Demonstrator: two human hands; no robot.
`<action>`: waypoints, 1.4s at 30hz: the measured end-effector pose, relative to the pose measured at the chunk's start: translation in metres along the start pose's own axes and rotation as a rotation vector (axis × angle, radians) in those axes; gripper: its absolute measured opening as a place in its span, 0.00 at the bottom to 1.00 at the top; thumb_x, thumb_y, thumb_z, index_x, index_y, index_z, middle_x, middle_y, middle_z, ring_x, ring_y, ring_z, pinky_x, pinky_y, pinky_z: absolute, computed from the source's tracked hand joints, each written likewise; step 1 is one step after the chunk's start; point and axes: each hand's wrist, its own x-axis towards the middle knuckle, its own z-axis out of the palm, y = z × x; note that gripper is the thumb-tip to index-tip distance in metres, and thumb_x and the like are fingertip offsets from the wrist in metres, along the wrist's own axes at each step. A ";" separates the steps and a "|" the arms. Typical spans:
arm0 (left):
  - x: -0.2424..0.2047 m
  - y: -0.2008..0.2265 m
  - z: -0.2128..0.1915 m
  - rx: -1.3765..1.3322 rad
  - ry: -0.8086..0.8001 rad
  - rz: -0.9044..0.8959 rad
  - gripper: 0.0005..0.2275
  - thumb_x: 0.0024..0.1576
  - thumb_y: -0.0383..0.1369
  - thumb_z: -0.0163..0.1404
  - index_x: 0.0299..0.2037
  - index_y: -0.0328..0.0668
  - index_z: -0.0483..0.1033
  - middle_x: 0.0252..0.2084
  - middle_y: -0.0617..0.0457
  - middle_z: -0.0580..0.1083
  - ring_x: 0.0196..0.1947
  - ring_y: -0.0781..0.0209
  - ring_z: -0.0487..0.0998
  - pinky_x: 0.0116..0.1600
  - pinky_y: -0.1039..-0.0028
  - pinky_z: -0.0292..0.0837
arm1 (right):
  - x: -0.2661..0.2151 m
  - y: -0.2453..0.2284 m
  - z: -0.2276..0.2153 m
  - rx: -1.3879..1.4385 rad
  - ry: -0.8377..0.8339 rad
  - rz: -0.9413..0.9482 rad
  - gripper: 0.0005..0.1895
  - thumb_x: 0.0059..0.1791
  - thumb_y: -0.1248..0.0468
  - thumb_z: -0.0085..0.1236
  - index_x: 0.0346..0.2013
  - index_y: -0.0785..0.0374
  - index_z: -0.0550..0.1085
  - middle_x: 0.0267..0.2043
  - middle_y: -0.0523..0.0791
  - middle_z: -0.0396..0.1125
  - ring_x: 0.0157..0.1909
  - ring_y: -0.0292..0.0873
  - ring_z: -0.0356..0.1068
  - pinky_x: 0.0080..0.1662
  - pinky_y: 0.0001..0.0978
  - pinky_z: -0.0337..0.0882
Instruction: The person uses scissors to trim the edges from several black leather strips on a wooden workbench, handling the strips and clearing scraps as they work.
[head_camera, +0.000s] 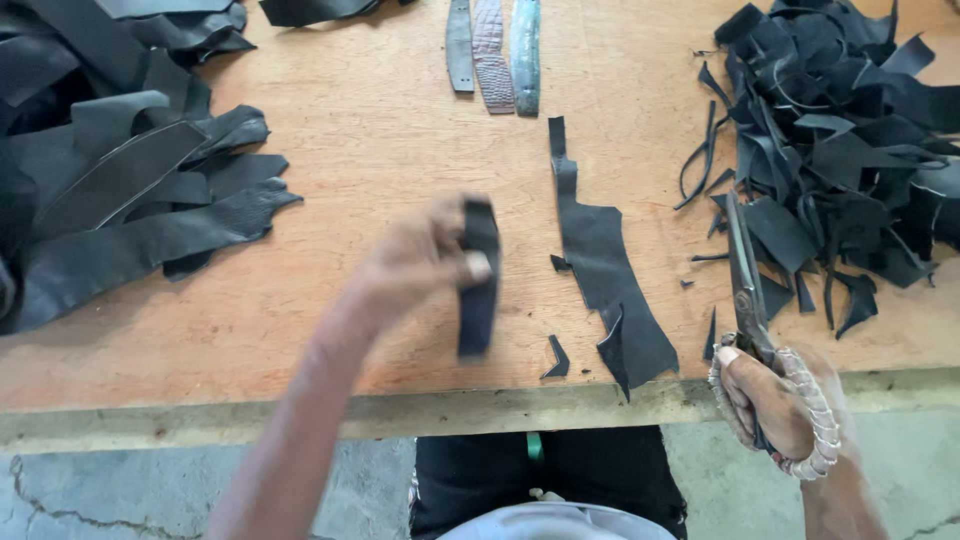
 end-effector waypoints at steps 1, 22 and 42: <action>0.014 0.011 -0.020 0.157 0.075 0.095 0.26 0.54 0.24 0.58 0.65 0.36 0.68 0.51 0.45 0.76 0.52 0.56 0.79 0.57 0.69 0.81 | 0.000 -0.001 0.000 -0.004 0.017 -0.007 0.20 0.50 0.64 0.53 0.16 0.69 0.63 0.12 0.47 0.55 0.11 0.40 0.51 0.16 0.34 0.50; 0.071 -0.006 0.114 0.717 0.202 0.157 0.18 0.47 0.35 0.67 0.38 0.33 0.73 0.39 0.44 0.72 0.42 0.53 0.73 0.48 0.62 0.71 | -0.013 0.021 0.007 0.172 0.041 -0.242 0.19 0.51 0.64 0.50 0.16 0.65 0.63 0.11 0.44 0.57 0.11 0.37 0.55 0.15 0.31 0.55; 0.012 0.030 0.082 -0.138 -0.411 -0.112 0.10 0.54 0.31 0.61 0.42 0.33 0.84 0.32 0.53 0.82 0.29 0.71 0.78 0.35 0.82 0.75 | -0.070 0.040 0.030 0.059 -0.413 -0.089 0.14 0.43 0.55 0.56 0.27 0.65 0.70 0.21 0.43 0.61 0.25 0.40 0.62 0.30 0.34 0.64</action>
